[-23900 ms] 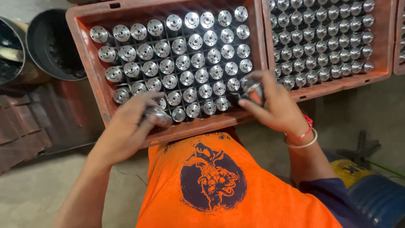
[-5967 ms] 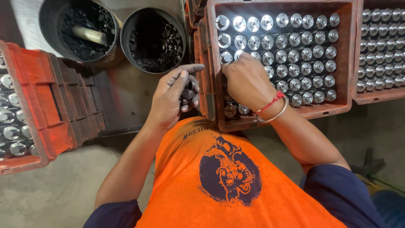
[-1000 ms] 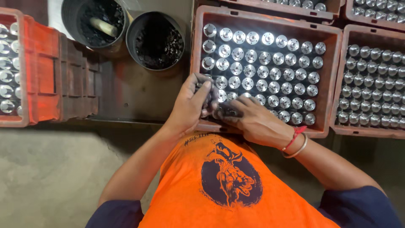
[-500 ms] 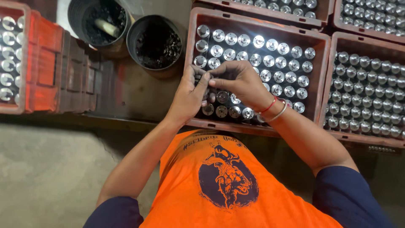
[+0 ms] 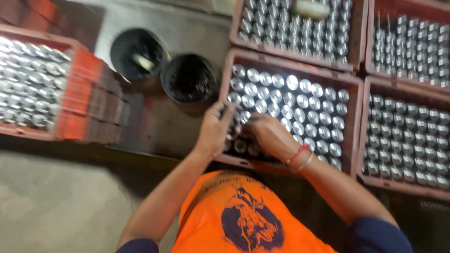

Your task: The person repeatedly picks up small cylindrical metal parts from a crate, rubs them with a cylindrical polishing tool, and places them back into the crate. The person also occasionally picks up multiple parts at once and arranges them in the crate.

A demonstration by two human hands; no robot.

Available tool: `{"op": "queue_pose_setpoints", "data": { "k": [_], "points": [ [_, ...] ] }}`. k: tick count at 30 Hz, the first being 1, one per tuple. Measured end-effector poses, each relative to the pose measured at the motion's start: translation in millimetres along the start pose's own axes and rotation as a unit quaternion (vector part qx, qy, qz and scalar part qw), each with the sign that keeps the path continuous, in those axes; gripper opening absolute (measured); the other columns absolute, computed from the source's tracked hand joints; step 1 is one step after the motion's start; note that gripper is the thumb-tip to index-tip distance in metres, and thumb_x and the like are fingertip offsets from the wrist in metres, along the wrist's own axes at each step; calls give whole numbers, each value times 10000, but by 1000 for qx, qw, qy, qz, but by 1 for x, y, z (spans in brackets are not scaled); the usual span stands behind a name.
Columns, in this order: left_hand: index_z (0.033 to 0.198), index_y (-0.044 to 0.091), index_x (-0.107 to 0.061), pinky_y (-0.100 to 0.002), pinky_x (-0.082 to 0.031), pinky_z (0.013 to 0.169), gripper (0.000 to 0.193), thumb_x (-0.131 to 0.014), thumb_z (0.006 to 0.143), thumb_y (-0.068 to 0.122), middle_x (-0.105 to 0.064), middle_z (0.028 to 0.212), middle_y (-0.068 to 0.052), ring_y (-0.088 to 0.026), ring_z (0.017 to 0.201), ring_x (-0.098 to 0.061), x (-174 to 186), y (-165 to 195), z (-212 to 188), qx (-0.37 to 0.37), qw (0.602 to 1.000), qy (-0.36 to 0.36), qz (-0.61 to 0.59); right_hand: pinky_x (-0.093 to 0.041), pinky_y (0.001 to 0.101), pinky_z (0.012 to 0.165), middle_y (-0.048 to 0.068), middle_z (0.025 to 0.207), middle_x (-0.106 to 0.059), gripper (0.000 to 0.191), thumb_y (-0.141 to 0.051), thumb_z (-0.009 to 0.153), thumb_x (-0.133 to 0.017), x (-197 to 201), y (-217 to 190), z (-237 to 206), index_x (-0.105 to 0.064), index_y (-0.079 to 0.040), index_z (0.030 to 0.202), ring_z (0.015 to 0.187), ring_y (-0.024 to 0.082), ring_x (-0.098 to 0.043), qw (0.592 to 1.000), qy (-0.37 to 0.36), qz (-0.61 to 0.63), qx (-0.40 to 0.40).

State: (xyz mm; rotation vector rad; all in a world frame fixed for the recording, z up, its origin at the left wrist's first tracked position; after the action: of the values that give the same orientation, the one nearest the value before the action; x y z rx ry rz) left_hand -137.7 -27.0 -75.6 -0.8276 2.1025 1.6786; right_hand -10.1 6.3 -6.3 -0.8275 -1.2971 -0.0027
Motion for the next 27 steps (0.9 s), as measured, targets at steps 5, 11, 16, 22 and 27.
{"op": "queue_pose_setpoints", "data": {
  "k": [5, 11, 16, 22, 27],
  "points": [
    [1064, 56, -683, -201, -412, 453, 141, -580, 1041, 151, -634, 758, 7, -48, 575, -577, 3, 0, 11, 8, 999, -31, 37, -559, 414, 734, 161, 908, -686, 180, -78, 875, -602, -5, 3, 8, -762, -41, 946, 836, 329, -700, 996, -46, 17, -74],
    [1067, 109, -614, -196, -421, 476, 64, -583, 1033, 155, -633, 797, 12, -54, 606, -603, 4, -13, 18, 30, 996, -82, 7, -563, 408, 779, 163, 1016, -632, 241, -47, 770, -614, -11, -8, 7, -693, -4, 994, 899, 363, -662, 998, -1, -53, 40],
    [1053, 107, -566, -198, -411, 463, 94, -601, 1047, 194, -624, 803, 19, -54, 609, -601, 6, -1, 24, 38, 996, -70, 50, -582, 373, 733, 136, 1062, -600, 382, -82, 764, -634, -17, -8, 8, -676, -21, 1139, 860, 319, -679, 994, -27, -78, 77],
    [1086, 62, -576, -227, -449, 472, 139, -593, 1034, 189, -638, 777, -11, -73, 590, -619, 0, 24, 25, 6, 986, -101, 135, -594, 339, 716, 130, 1007, -744, 217, -132, 828, -771, 2, 22, 17, -773, -40, 1024, 821, 260, -733, 998, 23, 34, -41],
    [1065, 37, -510, -285, -517, 520, 188, -610, 1025, 192, -672, 775, -57, -122, 610, -667, -12, 37, 18, -30, 936, -151, 317, -641, 243, 749, 76, 1017, -772, 390, -66, 733, -799, 16, 57, 11, -705, -23, 1109, 887, 150, -764, 940, 169, 266, -130]
  ]
}}
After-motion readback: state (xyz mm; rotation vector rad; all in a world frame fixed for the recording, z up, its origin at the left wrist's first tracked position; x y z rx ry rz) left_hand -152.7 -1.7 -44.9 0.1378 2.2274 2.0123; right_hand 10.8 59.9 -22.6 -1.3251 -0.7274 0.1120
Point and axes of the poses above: each hand's wrist, its own z-axis towards the middle knuckle, its own x-axis out of the back of the hand, y = z × x, the point moved 6 cm from there along z, towards the middle knuckle
